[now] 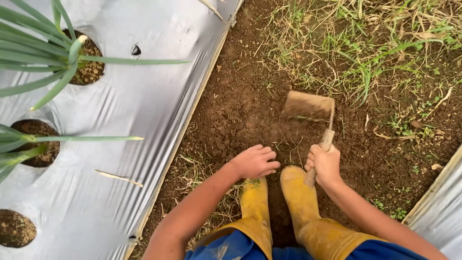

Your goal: The person uses a hand hoe to loosen soil and remove weeds from a narrow path between two raised garden beds covered with plastic mulch. They repeatedly strike the ground and pull away uprooted grass and debris by hand.

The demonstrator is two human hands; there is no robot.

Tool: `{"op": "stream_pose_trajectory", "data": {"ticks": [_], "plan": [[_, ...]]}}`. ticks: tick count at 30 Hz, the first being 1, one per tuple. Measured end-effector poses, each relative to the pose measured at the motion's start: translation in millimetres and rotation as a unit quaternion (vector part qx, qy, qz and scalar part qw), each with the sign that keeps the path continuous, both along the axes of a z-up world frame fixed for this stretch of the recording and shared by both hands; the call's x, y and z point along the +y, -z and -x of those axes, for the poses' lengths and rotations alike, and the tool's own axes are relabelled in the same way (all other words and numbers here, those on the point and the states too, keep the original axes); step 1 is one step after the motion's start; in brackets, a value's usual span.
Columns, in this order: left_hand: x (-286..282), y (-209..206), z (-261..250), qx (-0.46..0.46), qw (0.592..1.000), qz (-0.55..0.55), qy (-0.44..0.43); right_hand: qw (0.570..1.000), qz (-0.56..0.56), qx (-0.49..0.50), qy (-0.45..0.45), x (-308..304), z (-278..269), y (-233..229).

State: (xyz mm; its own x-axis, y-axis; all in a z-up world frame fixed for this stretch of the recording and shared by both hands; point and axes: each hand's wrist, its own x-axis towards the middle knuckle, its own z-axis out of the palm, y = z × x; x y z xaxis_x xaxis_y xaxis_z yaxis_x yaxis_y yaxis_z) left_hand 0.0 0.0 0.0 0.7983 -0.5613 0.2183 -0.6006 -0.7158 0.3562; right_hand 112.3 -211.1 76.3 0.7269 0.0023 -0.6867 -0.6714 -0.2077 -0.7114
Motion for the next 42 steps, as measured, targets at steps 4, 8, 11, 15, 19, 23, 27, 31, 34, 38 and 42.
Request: {"op": "stream_pose_trajectory", "data": {"ticks": [4,8,11,15,19,23,27,31,34,38,42], "plan": [[-12.7,2.4,-22.1,-0.073,0.997,0.033,0.013,0.983,0.068,0.023,-0.167,-8.9,42.1,-18.9],[-30.0,7.4,-39.7,-0.122,0.991,0.051,0.031,0.987,0.002,0.106,-0.123,-22.7,49.8,-7.5],[-34.0,13.1,-49.7,-0.098,0.994,-0.001,0.044,0.989,0.002,0.105,-0.103,-22.7,41.5,-13.8],[-48.3,51.7,-39.6,-0.037,0.997,-0.063,0.027,0.993,0.006,0.091,-0.071,-27.2,24.9,-24.9],[-37.3,23.3,-30.6,0.056,0.989,-0.137,0.025,0.998,0.015,0.029,-0.044,-35.3,-3.5,-26.5],[-19.5,48.5,-9.3,0.015,0.996,-0.092,0.018,0.999,0.014,-0.038,-0.022,-45.2,-5.2,-9.2],[-3.5,40.3,8.9,0.068,0.994,-0.072,0.051,0.990,0.018,0.095,-0.107,-36.1,48.6,-18.6],[-7.1,46.8,12.0,0.026,0.998,-0.049,0.032,0.990,0.011,0.099,-0.096,-16.9,35.3,-48.1],[-11.2,46.0,7.0,0.013,0.999,-0.026,0.016,0.996,0.010,0.046,-0.078,-21.9,9.2,-39.0],[-7.3,34.4,3.8,0.028,0.998,-0.042,0.023,0.998,0.013,-0.029,-0.054,-32.0,-2.8,-13.8],[-18.6,15.3,-17.5,-0.067,0.997,-0.022,0.043,0.990,0.028,0.095,-0.098,-26.2,58.6,-22.7]]}}
